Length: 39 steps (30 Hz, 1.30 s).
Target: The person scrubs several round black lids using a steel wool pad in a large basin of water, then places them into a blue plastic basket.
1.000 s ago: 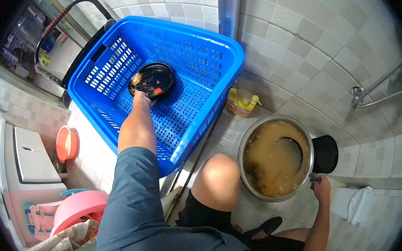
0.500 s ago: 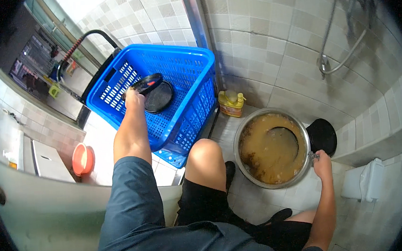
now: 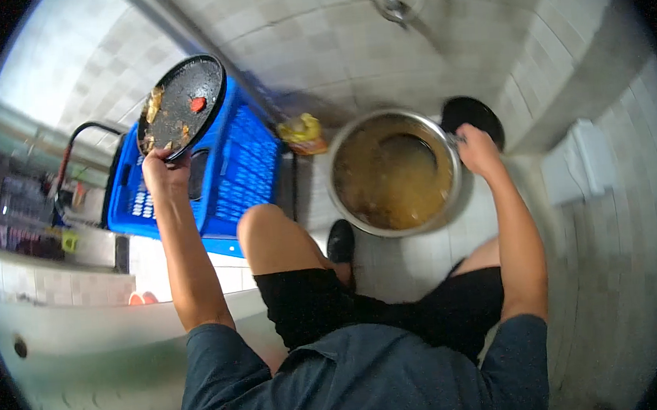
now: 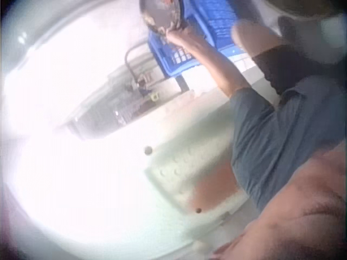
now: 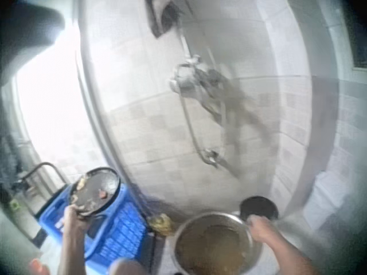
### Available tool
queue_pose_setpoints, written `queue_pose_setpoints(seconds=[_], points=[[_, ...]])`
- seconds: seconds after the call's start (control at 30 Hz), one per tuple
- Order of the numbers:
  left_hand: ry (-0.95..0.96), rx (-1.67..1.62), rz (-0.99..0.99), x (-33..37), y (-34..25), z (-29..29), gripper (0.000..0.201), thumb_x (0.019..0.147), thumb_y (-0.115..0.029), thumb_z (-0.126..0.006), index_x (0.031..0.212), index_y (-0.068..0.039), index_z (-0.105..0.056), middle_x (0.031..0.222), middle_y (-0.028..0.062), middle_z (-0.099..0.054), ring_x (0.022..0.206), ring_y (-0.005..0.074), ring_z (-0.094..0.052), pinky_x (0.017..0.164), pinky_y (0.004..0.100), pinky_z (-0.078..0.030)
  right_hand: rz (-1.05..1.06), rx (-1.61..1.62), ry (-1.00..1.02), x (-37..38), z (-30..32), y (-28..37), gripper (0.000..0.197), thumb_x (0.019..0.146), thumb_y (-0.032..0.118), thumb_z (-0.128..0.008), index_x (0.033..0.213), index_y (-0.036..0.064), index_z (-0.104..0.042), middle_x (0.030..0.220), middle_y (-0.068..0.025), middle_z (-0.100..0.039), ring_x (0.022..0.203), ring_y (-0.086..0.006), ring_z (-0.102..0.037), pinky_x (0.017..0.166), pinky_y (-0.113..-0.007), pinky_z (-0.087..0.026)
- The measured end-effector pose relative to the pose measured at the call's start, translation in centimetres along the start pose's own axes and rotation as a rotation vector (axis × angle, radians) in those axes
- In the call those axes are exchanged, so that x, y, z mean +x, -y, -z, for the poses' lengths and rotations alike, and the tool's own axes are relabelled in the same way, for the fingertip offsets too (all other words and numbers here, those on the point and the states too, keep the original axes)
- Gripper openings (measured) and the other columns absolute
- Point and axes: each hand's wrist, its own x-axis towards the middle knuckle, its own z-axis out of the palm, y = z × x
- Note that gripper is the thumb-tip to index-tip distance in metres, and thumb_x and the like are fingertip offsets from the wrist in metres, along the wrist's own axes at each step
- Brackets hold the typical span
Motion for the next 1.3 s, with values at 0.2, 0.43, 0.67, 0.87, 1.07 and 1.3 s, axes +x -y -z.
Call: queue_pose_setpoints(seconds=[0.2,0.43,0.67,0.87,1.07,1.3], points=[[0.16,-0.014,0.376,-4.8,14.2,-4.1,0.047,0.062,0.002,-0.048,0.109,0.003,-0.056,0.111,0.019,-0.062,0.106,0.0407,-0.059,0.096,0.057,-0.049,-0.09,-0.035,0.039,-1.2,1.3,-0.4,0.03,0.084,0.011,-0.058,0.113,0.0053,-0.062,0.102,-0.0239,-0.067,0.098,-0.042,-0.063,0.086,-0.048,-0.05],[-0.064,0.235,0.763,-8.0,34.7,-1.5,0.013,0.07,0.003,-0.051,0.08,-0.002,-0.046,0.085,0.013,-0.049,0.076,0.0316,-0.053,0.071,0.0503,-0.054,-0.164,-0.007,0.046,-3.0,3.1,-0.3,0.027,0.085,0.01,-0.059,0.111,0.0026,-0.06,0.103,-0.0251,-0.066,0.101,-0.0422,-0.061,0.086,-0.047,-0.048],[-0.234,0.428,0.821,-12.4,44.3,1.1,0.022,0.068,0.008,-0.057,0.089,0.004,-0.052,0.096,0.0131,-0.052,0.078,0.0314,-0.053,0.077,0.0532,-0.05,-0.195,-0.022,0.044,-4.2,4.8,-0.8,0.026,0.087,0.01,-0.061,0.112,0.003,-0.059,0.101,-0.0244,-0.067,0.098,-0.0427,-0.062,0.085,-0.047,-0.048],[-0.257,0.565,0.826,-9.0,49.2,4.6,0.026,0.071,0.008,-0.058,0.097,0.006,-0.055,0.11,0.0152,-0.053,0.088,0.0343,-0.052,0.094,0.0471,-0.041,-0.243,0.016,0.069,-4.0,5.3,0.3,0.028,0.087,0.01,-0.06,0.113,0.0025,-0.059,0.099,-0.0253,-0.067,0.097,-0.0418,-0.062,0.085,-0.046,-0.048],[-0.212,0.405,0.974,-10.9,48.6,0.6,0.025,0.078,0.004,-0.053,0.103,0.006,-0.055,0.121,0.0205,-0.05,0.106,0.039,-0.051,0.102,0.0579,-0.039,-0.264,0.009,0.084,-4.2,5.3,-0.9,0.027,0.088,0.01,-0.06,0.113,0.0003,-0.059,0.098,-0.0257,-0.066,0.095,-0.0412,-0.063,0.084,-0.045,-0.049],[-0.153,0.245,1.051,-9.4,50.1,0.6,0.039,0.071,-0.016,-0.052,0.107,-0.001,-0.053,0.123,0.0198,-0.052,0.11,0.042,-0.049,0.106,0.0642,-0.03,-0.263,0.016,0.099,-3.7,4.6,-0.7,0.026,0.088,0.009,-0.06,0.113,0.0005,-0.059,0.097,-0.0246,-0.067,0.092,-0.0408,-0.064,0.083,-0.044,-0.049]])
